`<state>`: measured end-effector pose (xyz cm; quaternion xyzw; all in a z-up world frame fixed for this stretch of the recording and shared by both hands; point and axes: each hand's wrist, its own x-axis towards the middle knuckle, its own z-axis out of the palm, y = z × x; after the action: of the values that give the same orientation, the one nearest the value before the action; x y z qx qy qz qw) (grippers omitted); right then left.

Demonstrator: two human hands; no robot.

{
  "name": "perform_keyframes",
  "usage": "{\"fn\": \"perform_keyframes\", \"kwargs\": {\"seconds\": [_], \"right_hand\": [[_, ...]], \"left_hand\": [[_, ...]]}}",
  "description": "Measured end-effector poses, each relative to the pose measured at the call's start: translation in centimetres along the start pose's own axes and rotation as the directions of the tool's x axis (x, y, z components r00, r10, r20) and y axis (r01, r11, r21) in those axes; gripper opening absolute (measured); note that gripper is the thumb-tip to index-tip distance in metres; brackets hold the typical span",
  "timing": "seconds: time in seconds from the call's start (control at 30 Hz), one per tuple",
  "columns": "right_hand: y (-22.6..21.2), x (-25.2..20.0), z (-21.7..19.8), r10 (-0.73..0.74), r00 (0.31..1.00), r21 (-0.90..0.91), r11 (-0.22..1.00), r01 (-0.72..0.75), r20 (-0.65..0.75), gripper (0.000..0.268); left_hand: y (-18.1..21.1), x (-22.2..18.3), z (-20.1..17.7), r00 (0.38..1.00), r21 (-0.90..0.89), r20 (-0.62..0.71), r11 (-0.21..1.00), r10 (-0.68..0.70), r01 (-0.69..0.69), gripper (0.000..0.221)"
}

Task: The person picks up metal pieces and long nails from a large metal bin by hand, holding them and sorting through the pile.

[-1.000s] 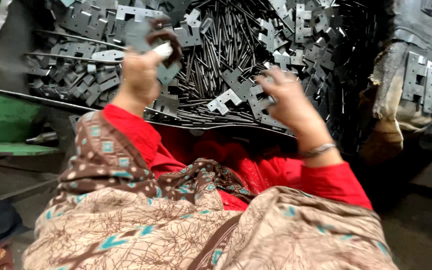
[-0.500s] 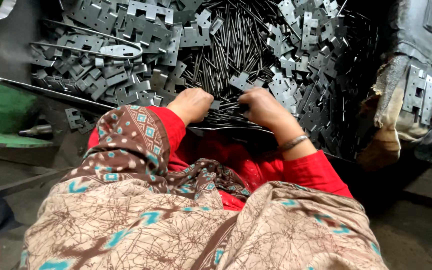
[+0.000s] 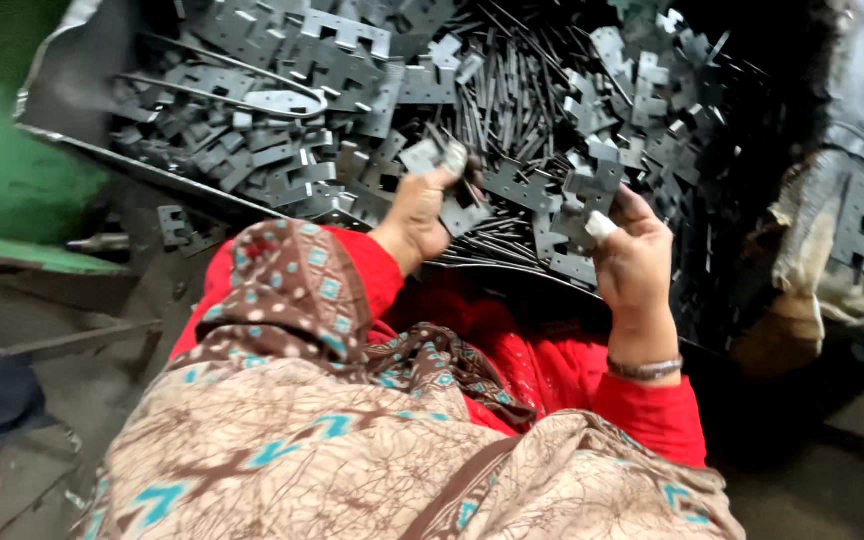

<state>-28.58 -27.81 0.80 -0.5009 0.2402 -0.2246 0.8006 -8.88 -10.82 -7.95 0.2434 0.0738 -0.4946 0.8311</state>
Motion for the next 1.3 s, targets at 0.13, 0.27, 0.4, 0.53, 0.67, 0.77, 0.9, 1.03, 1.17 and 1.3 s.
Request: {"fn": "perform_keyframes", "kwargs": {"seconds": [0.13, 0.27, 0.4, 0.53, 0.67, 0.77, 0.9, 1.03, 1.17, 1.3], "right_hand": [[0.3, -2.1, 5.1, -0.262, 0.955, -0.877, 0.417, 0.241, 0.138, 0.059], [2.4, -3.3, 7.9, -0.228, 0.856, -0.794, 0.322, 0.516, 0.464, 0.061], [3.4, -2.9, 6.1, -0.229, 0.853, -0.816, 0.256, 0.518, 0.469, 0.058], [1.5, -1.4, 1.8, 0.145, 0.988, 0.053, 0.988, -0.148, 0.056, 0.054], [-1.9, -1.4, -3.3, 0.104, 0.992, 0.211, 0.974, -0.088, -0.066, 0.05], [-5.7, -1.2, -7.5, -0.144, 0.959, -0.056, 0.989, 0.134, -0.246, 0.047], [-10.6, 0.5, -12.9, -0.808, 0.58, -0.962, 0.068, 0.265, 0.103, 0.045], [-13.8, 1.0, -17.0, -0.811, 0.552, -0.981, -0.17, 0.095, 0.194, 0.055], [-13.2, 3.2, -20.9, -0.721, 0.594, -0.855, -0.508, -0.103, 0.357, 0.051], [-14.2, 5.2, -25.3, -0.65, 0.757, -0.803, -0.483, -0.35, 0.061, 0.052]], "left_hand": [[-2.2, -1.3, 1.1, 0.983, -0.082, 0.149, 0.99, -0.105, 0.118, 0.029], [-5.0, -2.3, 1.5, 0.978, -0.186, 0.164, 0.97, -0.128, 0.158, 0.04], [-5.6, -4.2, 3.1, 0.994, 0.479, 0.098, 0.872, 0.053, -0.094, 0.057], [2.7, -5.0, 2.7, 0.783, 0.744, 0.622, -0.31, -0.002, -0.592, 0.07], [13.5, -7.3, -1.1, 0.821, 0.236, 0.555, -0.972, 0.132, -0.003, 0.014], [15.3, -7.1, -2.8, 0.917, 0.252, 0.378, -0.967, 0.13, 0.033, 0.02], [14.3, -5.9, -3.2, 0.88, 0.205, 0.466, -0.979, 0.088, -0.011, 0.024], [11.4, -3.7, -1.5, 0.779, 0.553, 0.614, -0.774, 0.127, -0.31, 0.024], [7.6, -1.9, 0.4, 0.774, 0.825, 0.549, -0.057, 0.315, -0.562, 0.03], [7.0, -1.1, 1.4, 0.981, 0.289, 0.172, 0.947, 0.091, -0.138, 0.03]]}}
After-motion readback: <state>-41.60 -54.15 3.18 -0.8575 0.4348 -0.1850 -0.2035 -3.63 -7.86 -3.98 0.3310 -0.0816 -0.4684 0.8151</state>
